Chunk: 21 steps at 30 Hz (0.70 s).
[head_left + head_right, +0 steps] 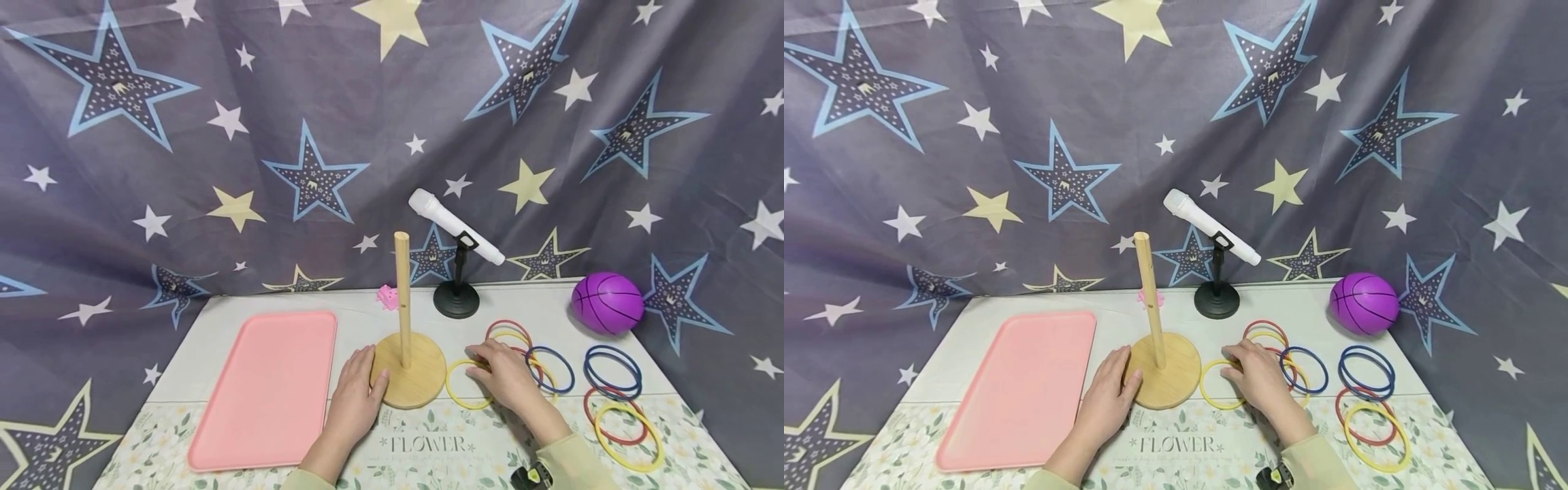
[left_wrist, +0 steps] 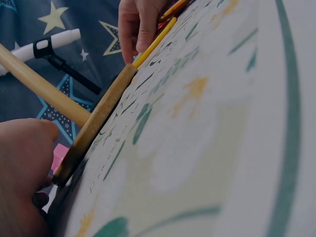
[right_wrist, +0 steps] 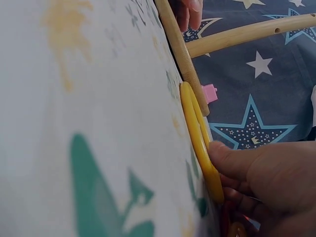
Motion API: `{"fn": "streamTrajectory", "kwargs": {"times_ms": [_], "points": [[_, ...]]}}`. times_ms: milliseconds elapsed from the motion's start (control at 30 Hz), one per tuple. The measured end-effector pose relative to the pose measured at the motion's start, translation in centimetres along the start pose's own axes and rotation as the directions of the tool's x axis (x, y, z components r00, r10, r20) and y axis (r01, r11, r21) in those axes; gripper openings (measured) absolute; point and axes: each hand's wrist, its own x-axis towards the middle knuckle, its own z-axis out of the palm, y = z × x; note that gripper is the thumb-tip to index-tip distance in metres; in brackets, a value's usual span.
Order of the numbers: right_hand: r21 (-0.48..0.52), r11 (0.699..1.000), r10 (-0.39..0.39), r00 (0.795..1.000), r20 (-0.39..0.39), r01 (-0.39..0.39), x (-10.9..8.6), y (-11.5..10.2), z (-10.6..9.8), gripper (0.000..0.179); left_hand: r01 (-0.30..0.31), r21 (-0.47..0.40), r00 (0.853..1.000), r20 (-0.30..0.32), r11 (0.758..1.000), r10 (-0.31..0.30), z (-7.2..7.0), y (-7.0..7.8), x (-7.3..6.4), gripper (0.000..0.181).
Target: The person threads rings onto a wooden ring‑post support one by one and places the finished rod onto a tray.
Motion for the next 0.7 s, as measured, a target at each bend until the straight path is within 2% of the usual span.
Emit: {"fn": "streamTrajectory", "kwargs": {"times_ms": [333, 700], "points": [[0.03, 1.0, 0.009, 1.0, -0.016, -0.009, 0.11, 0.23, 0.33, 0.014, -0.007, 0.007, 1.0, -0.001, 1.0, 0.007, 0.03, -0.07, -0.12, 0.064], [0.02, 1.0, 0.017, 0.999, -0.027, -0.017, -0.04, -0.09, 0.26, 0.023, -0.038, 0.038, 0.999, -0.001, 0.999, 0.038, 0.26, 0.0, -0.01, 0.062]]}}
